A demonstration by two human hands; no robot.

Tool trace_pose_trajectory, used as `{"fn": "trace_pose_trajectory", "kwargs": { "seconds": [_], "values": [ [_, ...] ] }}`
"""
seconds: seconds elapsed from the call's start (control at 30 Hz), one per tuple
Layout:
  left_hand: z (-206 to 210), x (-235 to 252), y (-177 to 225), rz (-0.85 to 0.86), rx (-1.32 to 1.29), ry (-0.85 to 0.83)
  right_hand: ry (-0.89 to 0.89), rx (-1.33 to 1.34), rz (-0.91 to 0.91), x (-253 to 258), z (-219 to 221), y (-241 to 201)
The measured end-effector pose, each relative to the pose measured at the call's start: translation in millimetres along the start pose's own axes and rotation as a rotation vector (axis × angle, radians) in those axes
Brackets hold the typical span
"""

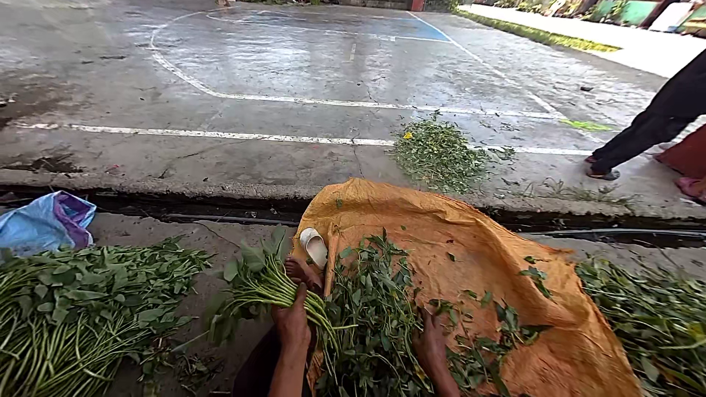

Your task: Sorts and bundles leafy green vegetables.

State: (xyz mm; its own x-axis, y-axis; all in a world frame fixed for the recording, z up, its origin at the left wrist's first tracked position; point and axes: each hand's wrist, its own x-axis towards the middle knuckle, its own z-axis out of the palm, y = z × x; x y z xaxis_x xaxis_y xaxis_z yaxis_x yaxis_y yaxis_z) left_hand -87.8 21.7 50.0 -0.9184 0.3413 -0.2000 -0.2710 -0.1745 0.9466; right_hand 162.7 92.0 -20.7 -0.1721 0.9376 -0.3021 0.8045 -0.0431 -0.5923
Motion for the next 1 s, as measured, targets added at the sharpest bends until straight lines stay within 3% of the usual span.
{"fn": "trace_pose_trajectory", "kwargs": {
  "seconds": [0.13,0.27,0.3,0.4,0.47,0.6,0.8,1.0],
  "values": [
    [-6,-3,7,0.101,-0.057,0.12,-0.503,0.196,-0.064,19,96,-33],
    [-4,1,7,0.072,-0.046,0.096,-0.702,0.025,0.039,32,154,-32],
    [-3,3,6,0.03,-0.028,0.068,-0.664,0.058,0.062,36,153,-31],
    [-1,9,-7,-0.073,-0.021,-0.069,-0.247,0.335,0.112,38,126,-32],
    [6,4,-12,-0.163,-0.006,-0.152,-0.073,0.585,0.013,31,104,-33],
    [19,-15,-35,-0.313,0.069,-0.304,-0.059,0.828,-0.165,-5,69,-30],
    [18,-38,-62,-0.321,0.33,-0.459,-0.004,0.495,-0.471,-54,55,-26],
    [16,-42,-50,-0.337,0.337,-0.467,0.008,0.266,-0.482,-61,38,-24]
  ]
}}
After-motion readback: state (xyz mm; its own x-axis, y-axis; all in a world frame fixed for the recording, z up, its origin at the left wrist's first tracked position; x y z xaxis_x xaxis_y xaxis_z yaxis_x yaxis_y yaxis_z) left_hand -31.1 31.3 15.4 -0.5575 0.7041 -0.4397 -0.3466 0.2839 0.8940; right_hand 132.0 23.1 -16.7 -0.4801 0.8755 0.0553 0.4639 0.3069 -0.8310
